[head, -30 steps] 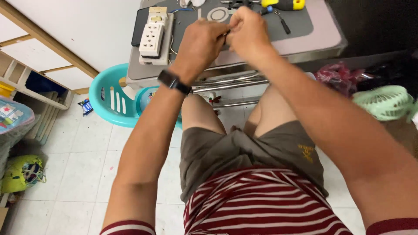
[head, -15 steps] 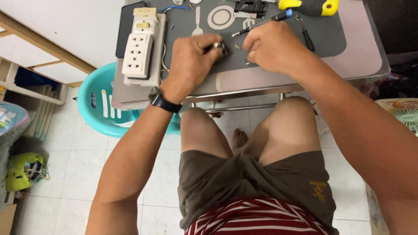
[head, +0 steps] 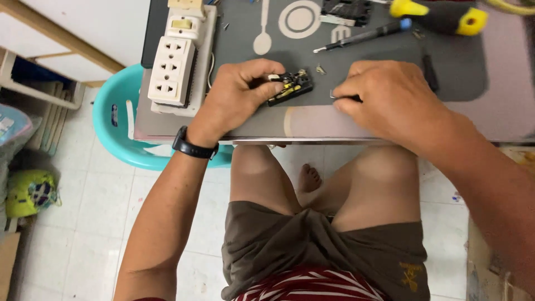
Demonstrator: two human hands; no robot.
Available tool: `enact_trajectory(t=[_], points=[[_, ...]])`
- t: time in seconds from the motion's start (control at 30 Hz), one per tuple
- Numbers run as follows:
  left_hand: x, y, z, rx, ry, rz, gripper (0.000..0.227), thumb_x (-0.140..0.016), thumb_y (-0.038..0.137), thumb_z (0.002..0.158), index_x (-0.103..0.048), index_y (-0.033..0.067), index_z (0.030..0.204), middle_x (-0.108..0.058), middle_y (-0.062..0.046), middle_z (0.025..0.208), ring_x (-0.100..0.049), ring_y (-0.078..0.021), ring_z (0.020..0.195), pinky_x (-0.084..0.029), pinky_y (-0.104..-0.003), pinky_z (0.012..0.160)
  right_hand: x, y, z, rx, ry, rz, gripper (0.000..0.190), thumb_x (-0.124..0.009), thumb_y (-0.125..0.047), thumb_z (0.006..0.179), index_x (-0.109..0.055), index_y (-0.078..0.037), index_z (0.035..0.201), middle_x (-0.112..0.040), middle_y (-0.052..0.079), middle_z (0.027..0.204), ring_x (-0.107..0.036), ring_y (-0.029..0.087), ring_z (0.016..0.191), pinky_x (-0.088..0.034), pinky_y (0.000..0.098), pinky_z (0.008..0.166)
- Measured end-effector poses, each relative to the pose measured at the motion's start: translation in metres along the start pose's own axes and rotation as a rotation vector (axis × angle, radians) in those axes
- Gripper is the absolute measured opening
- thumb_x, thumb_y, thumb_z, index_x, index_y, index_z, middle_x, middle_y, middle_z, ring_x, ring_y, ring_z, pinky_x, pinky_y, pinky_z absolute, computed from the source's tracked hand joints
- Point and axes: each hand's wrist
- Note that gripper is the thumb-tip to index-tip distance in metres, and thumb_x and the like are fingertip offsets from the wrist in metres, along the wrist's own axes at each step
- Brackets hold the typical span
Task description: The person sits at a table and assembles a small electrical component, likely a switch or socket, by hand. They insert and tighten metal terminals and wires into the black plastic housing, occasionally picking up and placing down small parts on the work surface.
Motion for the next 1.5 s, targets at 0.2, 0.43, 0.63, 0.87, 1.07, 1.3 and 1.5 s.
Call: enact_trajectory(t=[0.2,0.43,0.63,0.87,1.07,1.3,1.5], points=[[-0.003,0.011,-0.008,-0.303,-0.004,0.31,0.025,-0.066,0.001,0.093,-0.058,-0.0001,0.116,-0.064,-0.017,0.115,-0.063,-0.0317,0.112,-0.048,-0.037,0.096,0.0,0.0,0.004,0.103,-0.118,-0.129,0.025,-0.051,-0.015,0.089,-0.057,-0.011,0.066,-0.052,-0.001,0.069,-0.054,0.031,0.055,-0.043,0.0439,0.055],[0.009,0.015,0.008,-0.08,-0.09,0.037,0.014,-0.071,-0.003,0.091,-0.066,0.0023,0.102,-0.067,-0.005,0.096,-0.061,-0.0144,0.085,-0.05,-0.026,0.078,0.004,0.013,0.014,0.14,-0.043,0.184,0.019,-0.056,-0.01,0.08,-0.073,-0.018,0.08,-0.065,-0.004,0.074,-0.06,0.022,0.069,-0.043,0.0371,0.063],[0.024,0.036,0.019,-0.168,-0.305,0.157,0.005,-0.064,-0.003,0.096,-0.064,0.0007,0.099,-0.062,-0.007,0.093,-0.056,-0.0166,0.077,-0.042,-0.029,0.069,-0.003,0.003,0.027,0.274,0.172,0.371,0.025,-0.071,-0.006,0.084,-0.074,-0.003,0.108,-0.07,0.008,0.081,-0.063,0.022,0.07,-0.045,0.0364,0.068],[0.029,0.044,0.025,-0.297,-0.38,0.272,0.021,-0.052,0.006,0.102,-0.063,-0.01,0.111,-0.065,-0.022,0.104,-0.065,-0.0341,0.092,-0.051,-0.04,0.079,-0.018,-0.004,0.047,0.498,0.282,0.344,0.009,-0.068,0.001,0.092,-0.072,-0.005,0.098,-0.061,0.006,0.083,-0.058,0.025,0.07,-0.043,0.0385,0.06],[0.019,0.04,0.022,-0.228,-0.284,0.231,0.021,-0.055,0.01,0.102,-0.064,-0.0086,0.105,-0.065,-0.017,0.095,-0.063,-0.0254,0.081,-0.049,-0.033,0.07,-0.023,-0.001,0.046,0.515,0.335,0.387,0.012,-0.066,0.005,0.095,-0.072,-0.004,0.089,-0.06,0.007,0.084,-0.056,0.023,0.072,-0.043,0.0355,0.06],[0.017,0.04,0.021,-0.222,-0.28,0.243,0.022,-0.053,0.013,0.103,-0.065,-0.0067,0.104,-0.066,-0.015,0.097,-0.063,-0.0237,0.078,-0.046,-0.033,0.067,-0.009,-0.007,0.047,0.458,0.316,0.602,0.026,-0.074,0.007,0.089,-0.073,0.0,0.114,-0.064,0.008,0.087,-0.052,0.017,0.063,-0.04,0.0296,0.058],[0.017,0.043,0.019,-0.21,-0.346,0.236,0.018,-0.063,0.006,0.098,-0.063,-0.003,0.114,-0.062,-0.018,0.106,-0.063,-0.0285,0.096,-0.049,-0.036,0.081,-0.008,-0.008,0.058,0.665,0.348,0.668,0.01,-0.077,0.009,0.093,-0.075,0.01,0.102,-0.072,0.021,0.097,-0.07,0.026,0.083,-0.055,0.0333,0.071]])
Point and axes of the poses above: each hand's wrist, its own z-axis towards the middle knuckle, its own x-axis out of the back of the hand, y = z × x
